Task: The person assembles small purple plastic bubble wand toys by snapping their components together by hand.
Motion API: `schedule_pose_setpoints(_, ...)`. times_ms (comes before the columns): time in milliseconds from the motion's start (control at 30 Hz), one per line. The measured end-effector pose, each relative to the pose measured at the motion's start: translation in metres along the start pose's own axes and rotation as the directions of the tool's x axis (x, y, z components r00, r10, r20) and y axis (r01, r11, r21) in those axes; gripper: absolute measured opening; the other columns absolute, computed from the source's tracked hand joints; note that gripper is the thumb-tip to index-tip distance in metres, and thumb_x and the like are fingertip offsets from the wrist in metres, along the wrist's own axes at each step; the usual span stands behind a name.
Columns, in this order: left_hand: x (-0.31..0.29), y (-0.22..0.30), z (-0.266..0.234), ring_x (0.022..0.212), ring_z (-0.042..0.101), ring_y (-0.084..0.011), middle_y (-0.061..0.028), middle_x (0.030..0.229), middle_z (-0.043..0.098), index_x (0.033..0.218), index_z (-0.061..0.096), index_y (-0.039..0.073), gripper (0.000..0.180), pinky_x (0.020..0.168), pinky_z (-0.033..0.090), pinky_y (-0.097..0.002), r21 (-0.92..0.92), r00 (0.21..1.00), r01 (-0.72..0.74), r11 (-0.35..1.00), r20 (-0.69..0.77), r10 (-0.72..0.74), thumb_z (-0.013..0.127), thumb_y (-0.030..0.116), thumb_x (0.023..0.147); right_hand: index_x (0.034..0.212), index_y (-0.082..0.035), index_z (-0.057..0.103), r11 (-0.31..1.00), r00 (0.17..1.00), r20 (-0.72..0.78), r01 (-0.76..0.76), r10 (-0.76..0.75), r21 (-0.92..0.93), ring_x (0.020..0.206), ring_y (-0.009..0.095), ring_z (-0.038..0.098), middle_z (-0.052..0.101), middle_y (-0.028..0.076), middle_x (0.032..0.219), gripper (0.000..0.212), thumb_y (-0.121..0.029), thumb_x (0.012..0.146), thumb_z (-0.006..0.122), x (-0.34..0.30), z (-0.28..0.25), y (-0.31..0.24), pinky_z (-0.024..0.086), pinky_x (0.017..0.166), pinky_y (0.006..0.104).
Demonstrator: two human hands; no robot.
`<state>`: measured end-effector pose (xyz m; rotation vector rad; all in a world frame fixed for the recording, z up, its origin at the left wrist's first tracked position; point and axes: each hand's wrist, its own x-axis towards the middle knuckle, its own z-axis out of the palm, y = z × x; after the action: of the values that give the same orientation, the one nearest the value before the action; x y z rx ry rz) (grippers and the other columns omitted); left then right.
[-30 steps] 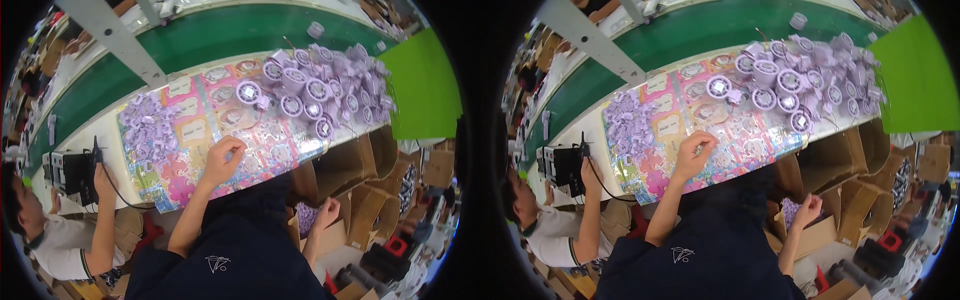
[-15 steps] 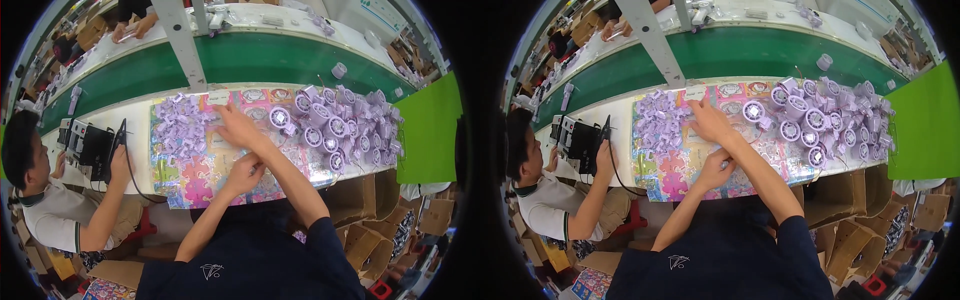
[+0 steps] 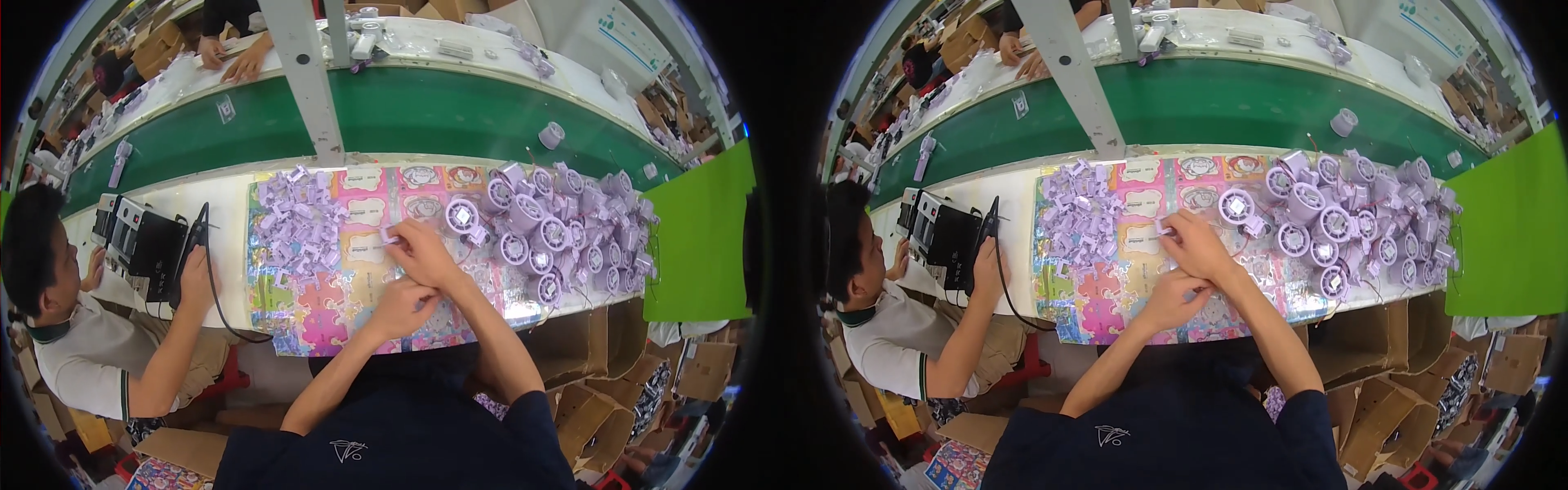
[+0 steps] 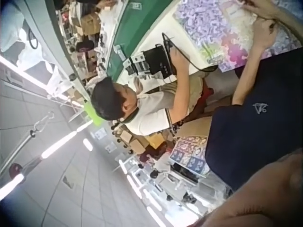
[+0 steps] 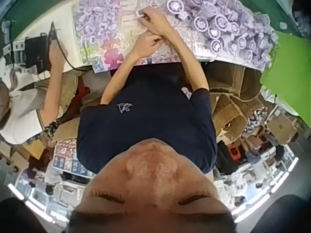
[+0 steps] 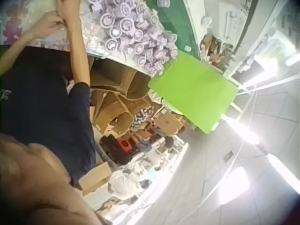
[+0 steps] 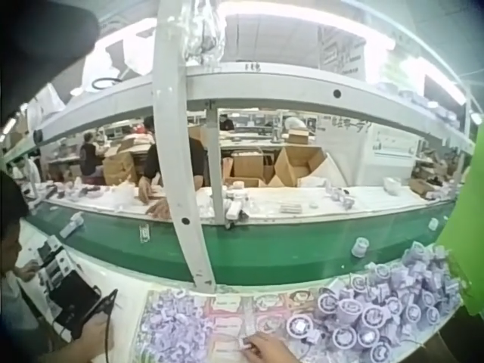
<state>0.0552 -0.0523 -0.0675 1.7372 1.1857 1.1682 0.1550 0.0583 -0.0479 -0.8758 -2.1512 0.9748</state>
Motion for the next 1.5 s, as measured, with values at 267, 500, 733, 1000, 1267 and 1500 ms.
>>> schedule_pose_setpoints(267,0.006,0.008,0.002,0.092,0.068,-0.0334,-0.0129,0.095,0.071,0.092,0.072,-0.001,0.01,0.08,0.055,-0.0416,0.047,0.993,-0.105,0.993,-0.053,0.108,0.073,0.002,0.082,0.102,0.002,0.068,0.96,0.921,-0.297,-0.202,0.253,0.192,0.067,0.015,0.06,0.065,0.01,0.083,0.02,-0.01,0.089,0.076,-0.015,0.003,0.001,0.049,0.06,0.0289)
schedule_pose_setpoints(500,0.006,0.01,0.001,0.092,0.067,-0.0335,-0.0131,0.095,0.07,0.091,0.071,-0.002,0.011,0.08,0.054,-0.0415,0.033,0.995,-0.094,0.995,-0.026,0.095,0.073,0.0,0.08,0.101,0.003,0.068,0.957,0.906,-0.341,-0.183,0.253,0.224,0.065,0.014,0.058,0.064,0.009,0.078,0.02,-0.01,0.089,0.076,-0.016,0.005,0.0,0.048,0.059,0.0288)
schedule_pose_setpoints(733,0.006,0.009,0.002,0.092,0.067,-0.0331,-0.0131,0.094,0.07,0.091,0.071,-0.002,0.011,0.08,0.054,-0.0413,0.034,0.994,-0.1,0.994,-0.029,0.101,0.073,0.0,0.08,0.102,0.005,0.069,0.957,0.903,-0.342,-0.192,0.259,0.216,0.067,0.009,0.057,0.064,0.005,0.077,0.019,-0.007,0.089,0.076,-0.016,0.003,0.0,0.047,0.059,0.0251)
schedule_pose_setpoints(1000,0.007,0.01,0.001,0.093,0.067,-0.0328,-0.0128,0.095,0.071,0.09,0.071,-0.001,0.011,0.08,0.055,-0.0407,0.032,0.995,-0.095,0.995,-0.023,0.096,0.073,0.0,0.079,0.102,0.005,0.068,0.958,0.902,-0.351,-0.177,0.25,0.228,0.067,0.008,0.057,0.064,0.004,0.076,0.019,-0.008,0.089,0.075,-0.018,0.004,-0.001,0.046,0.059,0.0248)
schedule_pose_setpoints(1267,0.006,0.007,0.002,0.094,0.067,-0.0328,-0.0127,0.096,0.071,0.091,0.072,-0.001,0.012,0.081,0.055,-0.041,0.037,0.994,-0.103,0.994,-0.024,0.104,0.073,0.0,0.079,0.102,0.003,0.067,0.949,0.901,-0.34,-0.19,0.271,0.253,0.067,0.007,0.056,0.064,0.003,0.075,0.019,-0.009,0.09,0.074,-0.019,0.003,-0.002,0.046,0.059,0.0244)
schedule_pose_setpoints(1500,0.005,0.007,0.001,0.094,0.066,-0.0327,-0.0126,0.096,0.071,0.092,0.072,-0.001,0.012,0.081,0.054,-0.0412,0.035,0.994,-0.104,0.994,-0.014,0.105,0.073,0.001,0.079,0.102,0.003,0.067,0.95,0.899,-0.344,-0.193,0.271,0.245,0.067,0.007,0.056,0.064,0.003,0.075,0.02,-0.011,0.09,0.075,-0.019,0.002,-0.003,0.046,0.059,0.0245)
